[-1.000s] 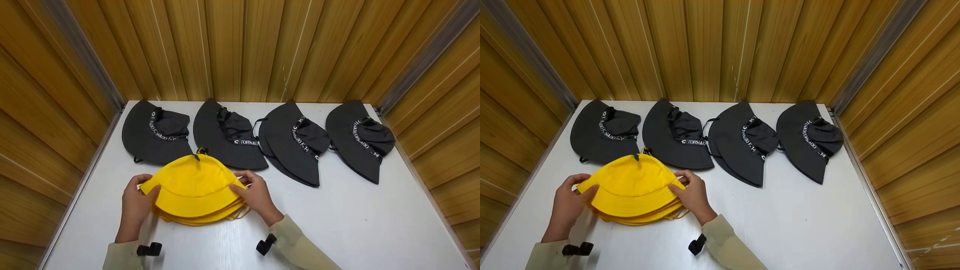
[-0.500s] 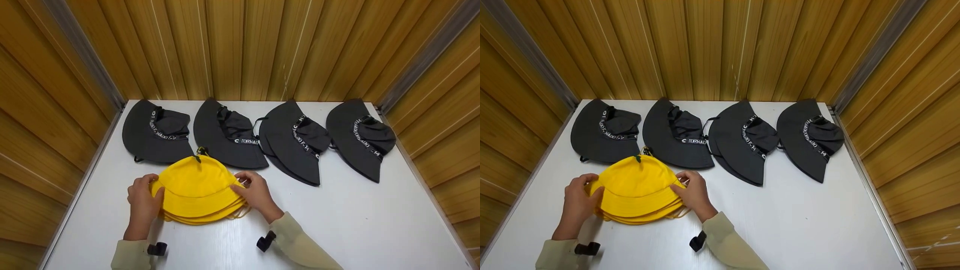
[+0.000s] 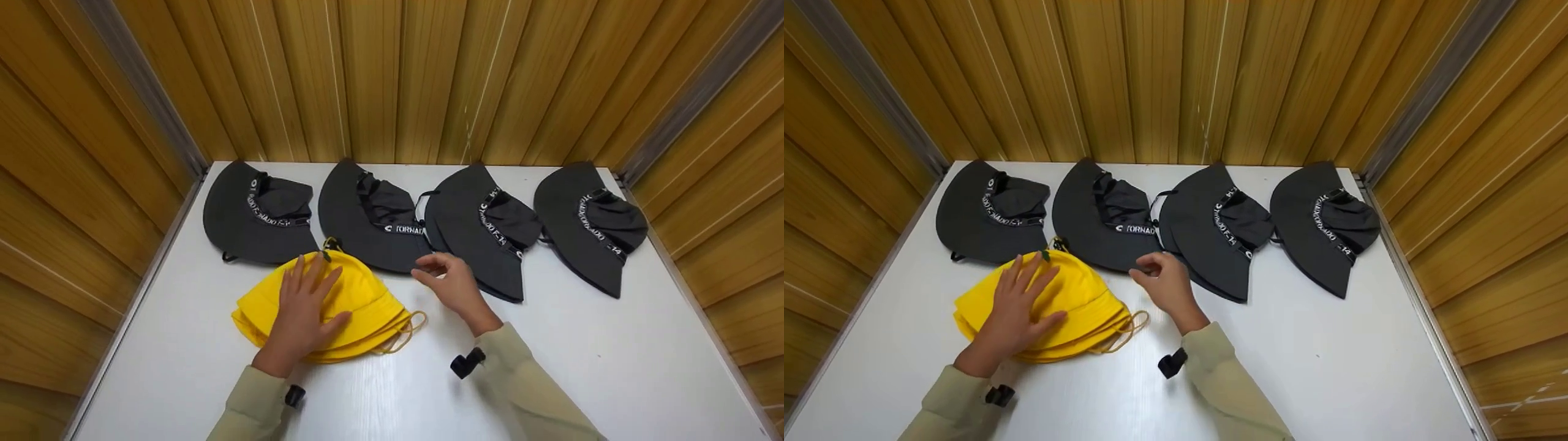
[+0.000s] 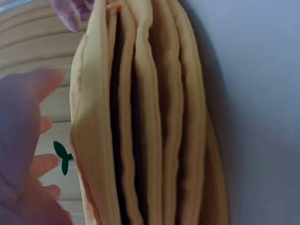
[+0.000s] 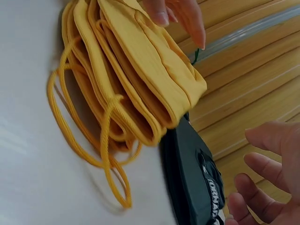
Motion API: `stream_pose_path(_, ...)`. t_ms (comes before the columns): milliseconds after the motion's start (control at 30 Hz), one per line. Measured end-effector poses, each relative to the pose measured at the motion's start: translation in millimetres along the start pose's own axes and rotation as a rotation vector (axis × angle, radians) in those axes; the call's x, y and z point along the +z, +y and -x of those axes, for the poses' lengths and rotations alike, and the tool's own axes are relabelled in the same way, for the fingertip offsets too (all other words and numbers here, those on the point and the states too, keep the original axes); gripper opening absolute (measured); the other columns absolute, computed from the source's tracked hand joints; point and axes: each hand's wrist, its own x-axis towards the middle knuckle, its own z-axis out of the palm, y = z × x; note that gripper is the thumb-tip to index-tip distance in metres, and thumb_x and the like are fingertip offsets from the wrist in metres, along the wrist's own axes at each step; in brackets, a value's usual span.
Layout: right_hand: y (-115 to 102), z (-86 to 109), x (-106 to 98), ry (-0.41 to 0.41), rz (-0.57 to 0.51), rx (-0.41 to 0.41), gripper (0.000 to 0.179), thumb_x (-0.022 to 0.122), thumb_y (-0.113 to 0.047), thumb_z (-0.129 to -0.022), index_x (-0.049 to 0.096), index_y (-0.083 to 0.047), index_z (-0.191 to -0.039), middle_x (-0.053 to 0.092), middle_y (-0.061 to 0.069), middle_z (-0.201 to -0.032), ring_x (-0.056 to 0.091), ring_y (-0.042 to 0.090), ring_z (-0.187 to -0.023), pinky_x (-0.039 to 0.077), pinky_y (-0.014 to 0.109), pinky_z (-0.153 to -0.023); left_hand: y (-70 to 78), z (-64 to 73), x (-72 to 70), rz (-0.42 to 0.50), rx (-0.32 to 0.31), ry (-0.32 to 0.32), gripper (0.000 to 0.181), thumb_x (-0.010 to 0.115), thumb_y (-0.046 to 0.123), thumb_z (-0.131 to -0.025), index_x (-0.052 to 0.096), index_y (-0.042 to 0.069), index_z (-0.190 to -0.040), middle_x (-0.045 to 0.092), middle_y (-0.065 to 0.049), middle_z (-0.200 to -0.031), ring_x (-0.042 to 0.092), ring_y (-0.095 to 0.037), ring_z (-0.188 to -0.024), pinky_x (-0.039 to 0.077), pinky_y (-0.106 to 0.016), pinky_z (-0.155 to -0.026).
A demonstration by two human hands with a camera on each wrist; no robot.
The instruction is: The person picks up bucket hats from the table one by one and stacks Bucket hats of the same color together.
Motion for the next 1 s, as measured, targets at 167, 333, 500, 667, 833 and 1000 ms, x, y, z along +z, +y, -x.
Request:
stream_pose_path(167, 9, -15.5, -39, 0.064, 0.083, 0.002, 0.025, 0.081, -0.024, -0.09, 0.077, -0.008, -0.109, 0.071, 0.012, -0.107, 0.063, 0.019, -0.091, 0.05, 0.024, -0.079, 4.1, -11.7, 10.0, -0.065, 0.011, -0.209, 0.095, 0.064, 0.071, -0.087, 0.025, 0.031, -0.164, 0.006, -0.011, -0.174, -0.004, -0.047, -0.158, 0.0, -0.07, -0.124)
stream_pose_path(333, 22, -32.1, -75, 0.023, 0.183, 0.058, 0.035, 0.076, -0.027, -0.093, 0.072, -0.005, -0.119, 0.071, 0.014, -0.119, 0.065, 0.027, -0.107, 0.053, 0.036, -0.091, 2.4, -15.1, 14.6, -0.096, -0.029, -0.29, 0.092, 0.06, 0.074, -0.087, 0.027, 0.032, -0.163, 0.006, -0.012, -0.174, -0.004, -0.052, -0.156, 0.001, -0.071, -0.124)
stream_pose_path(500, 36, -45.3, -110, -0.055, 0.346, 0.234, 0.055, 0.072, -0.033, -0.095, 0.059, 0.001, -0.136, 0.056, 0.026, -0.141, 0.052, 0.041, -0.131, 0.046, 0.053, -0.108, 0.2, -16.4, 18.6, -0.115, -0.039, -0.325, 0.091, 0.056, 0.076, -0.088, 0.028, 0.032, -0.162, 0.006, -0.014, -0.174, -0.003, -0.055, -0.155, 0.002, -0.072, -0.124)
stream_pose_path(667, 50, -53.1, -124, -0.161, 0.525, 0.514, 0.106, 0.073, -0.05, -0.089, 0.018, 0.012, -0.155, 0.017, 0.044, -0.156, 0.023, 0.06, -0.144, 0.03, 0.068, -0.117, -2.8, -17.6, 20.7, -0.091, -0.043, -0.321, 0.091, 0.057, 0.074, -0.088, 0.028, 0.032, -0.163, 0.006, -0.013, -0.174, -0.004, -0.055, -0.155, 0.001, -0.072, -0.124)
stream_pose_path(833, 57, -52.7, -120, -0.142, 0.511, 0.662, 0.132, 0.079, -0.057, -0.081, -0.005, 0.013, -0.154, 0.013, 0.046, -0.156, 0.018, 0.062, -0.145, 0.027, 0.068, -0.119, -4.9, -18.4, 22.0, -0.072, -0.043, -0.323, 0.09, 0.058, 0.074, -0.089, 0.028, 0.031, -0.163, 0.005, -0.014, -0.174, -0.005, -0.054, -0.156, 0.0, -0.073, -0.123)
stream_pose_path(1000, 57, -52.7, -118, -0.119, 0.514, 0.67, 0.13, 0.082, -0.056, -0.079, 0.004, 0.018, -0.151, 0.025, 0.045, -0.152, 0.029, 0.058, -0.141, 0.033, 0.065, -0.116, -4.0, -17.6, 23.3, -0.074, -0.042, -0.322, 0.09, 0.057, 0.074, -0.089, 0.028, 0.031, -0.163, 0.004, -0.014, -0.174, -0.005, -0.054, -0.156, 0.0, -0.072, -0.123)
